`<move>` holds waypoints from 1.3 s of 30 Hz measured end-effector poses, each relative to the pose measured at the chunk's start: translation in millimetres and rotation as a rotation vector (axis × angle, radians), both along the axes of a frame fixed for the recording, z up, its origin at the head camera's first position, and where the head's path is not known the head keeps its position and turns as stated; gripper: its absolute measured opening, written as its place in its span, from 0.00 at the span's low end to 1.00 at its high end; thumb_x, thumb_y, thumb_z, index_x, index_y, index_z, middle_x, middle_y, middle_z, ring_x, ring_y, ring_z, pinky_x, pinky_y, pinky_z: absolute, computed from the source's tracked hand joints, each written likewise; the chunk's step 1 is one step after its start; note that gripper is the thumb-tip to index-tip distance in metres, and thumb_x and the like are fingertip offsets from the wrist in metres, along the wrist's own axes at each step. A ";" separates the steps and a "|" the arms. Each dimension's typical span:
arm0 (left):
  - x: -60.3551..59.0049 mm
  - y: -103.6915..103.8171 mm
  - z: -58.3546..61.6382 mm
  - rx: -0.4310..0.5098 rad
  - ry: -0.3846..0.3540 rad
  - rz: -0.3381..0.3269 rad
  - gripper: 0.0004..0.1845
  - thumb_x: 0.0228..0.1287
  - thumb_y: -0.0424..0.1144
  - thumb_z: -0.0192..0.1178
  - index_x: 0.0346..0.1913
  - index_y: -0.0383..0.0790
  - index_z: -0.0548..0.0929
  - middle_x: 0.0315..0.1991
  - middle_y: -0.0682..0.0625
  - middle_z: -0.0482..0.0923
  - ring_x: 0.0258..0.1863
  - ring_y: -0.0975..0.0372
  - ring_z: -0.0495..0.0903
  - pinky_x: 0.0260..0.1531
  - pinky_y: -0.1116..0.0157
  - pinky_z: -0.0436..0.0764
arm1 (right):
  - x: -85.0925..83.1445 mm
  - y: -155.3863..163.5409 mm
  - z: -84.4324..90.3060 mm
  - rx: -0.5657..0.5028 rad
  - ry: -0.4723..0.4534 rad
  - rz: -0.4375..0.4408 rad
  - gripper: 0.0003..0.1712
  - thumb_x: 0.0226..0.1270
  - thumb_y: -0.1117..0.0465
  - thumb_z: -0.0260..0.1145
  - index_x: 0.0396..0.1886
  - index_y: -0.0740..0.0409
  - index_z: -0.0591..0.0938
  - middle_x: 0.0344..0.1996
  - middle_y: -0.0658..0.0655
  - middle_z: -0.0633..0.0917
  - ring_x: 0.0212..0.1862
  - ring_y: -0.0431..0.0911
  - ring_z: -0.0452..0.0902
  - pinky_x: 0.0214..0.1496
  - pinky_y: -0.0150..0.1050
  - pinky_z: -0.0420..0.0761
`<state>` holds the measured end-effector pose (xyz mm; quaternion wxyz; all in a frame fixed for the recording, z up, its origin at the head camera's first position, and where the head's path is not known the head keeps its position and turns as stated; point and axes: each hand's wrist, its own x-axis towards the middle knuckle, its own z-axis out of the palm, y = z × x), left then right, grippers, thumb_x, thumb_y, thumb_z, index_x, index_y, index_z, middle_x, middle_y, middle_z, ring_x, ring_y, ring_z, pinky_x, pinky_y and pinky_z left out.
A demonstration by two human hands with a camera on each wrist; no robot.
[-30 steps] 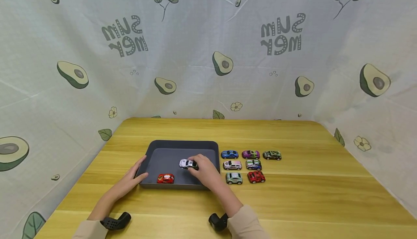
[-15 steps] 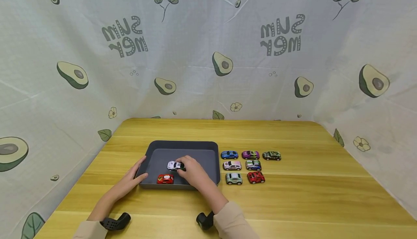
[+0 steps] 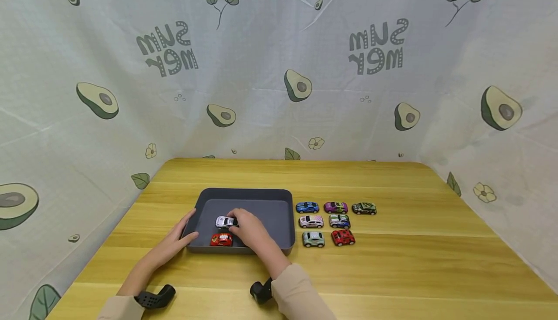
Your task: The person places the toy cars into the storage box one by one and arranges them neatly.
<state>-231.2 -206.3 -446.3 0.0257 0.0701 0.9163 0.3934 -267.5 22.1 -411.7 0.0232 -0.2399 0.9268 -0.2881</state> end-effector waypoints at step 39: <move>1.1 1.3 2.6 0.021 -0.031 0.003 0.38 0.64 0.53 0.49 0.72 0.53 0.44 0.71 0.37 0.45 0.68 0.34 0.38 0.58 0.31 0.41 | -2.4 2.6 -3.5 0.013 -0.050 0.035 0.25 0.60 0.57 0.63 0.58 0.56 0.74 0.57 0.57 0.76 0.59 0.51 0.71 0.58 0.46 0.72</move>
